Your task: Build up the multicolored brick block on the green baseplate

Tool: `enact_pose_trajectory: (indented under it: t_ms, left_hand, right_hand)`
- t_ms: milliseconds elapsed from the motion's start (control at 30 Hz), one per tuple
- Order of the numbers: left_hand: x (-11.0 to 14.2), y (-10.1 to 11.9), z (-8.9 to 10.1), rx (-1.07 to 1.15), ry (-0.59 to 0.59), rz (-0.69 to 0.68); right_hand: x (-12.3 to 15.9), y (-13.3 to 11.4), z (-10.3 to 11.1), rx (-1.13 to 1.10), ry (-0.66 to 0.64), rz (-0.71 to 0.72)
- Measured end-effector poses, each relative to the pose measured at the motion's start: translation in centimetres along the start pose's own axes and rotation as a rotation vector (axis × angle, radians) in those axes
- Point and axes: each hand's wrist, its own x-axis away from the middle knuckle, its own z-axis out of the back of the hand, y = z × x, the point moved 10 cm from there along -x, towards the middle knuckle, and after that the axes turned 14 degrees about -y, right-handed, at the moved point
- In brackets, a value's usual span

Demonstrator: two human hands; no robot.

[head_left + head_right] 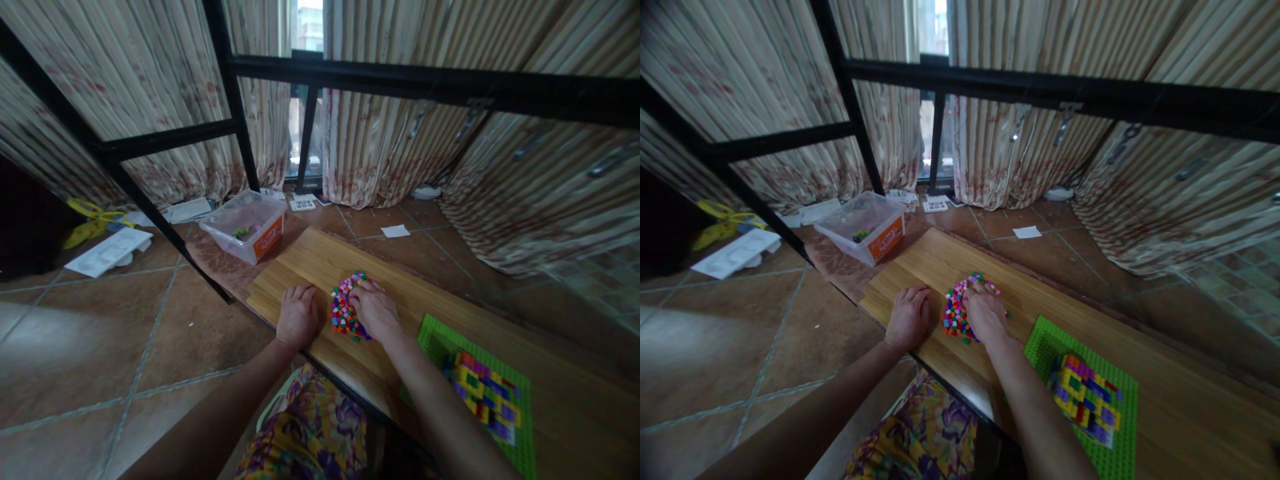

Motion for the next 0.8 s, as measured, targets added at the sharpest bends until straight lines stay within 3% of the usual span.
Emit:
enact_pose_trajectory:
  t_ms: [200, 400, 600, 800]
  left_hand:
    - [0.0, 0.0, 0.1, 0.002, 0.010, -0.003]
    - [-0.1, 0.0, 0.0, -0.013, 0.002, -0.007]
    - [-0.1, 0.0, 0.0, -0.025, 0.007, -0.007]
    - [-0.1, 0.0, 0.1, -0.016, 0.002, -0.002]
  right_hand:
    - [4.4, 2.7, 2.0, -0.490, 0.210, -0.097]
    - [7.2, 5.3, 0.3, -0.778, 0.328, -0.154]
    - [7.9, 6.3, 0.1, -0.737, 0.353, -0.220]
    - [8.3, 5.1, 0.8, -0.540, 0.331, -0.210]
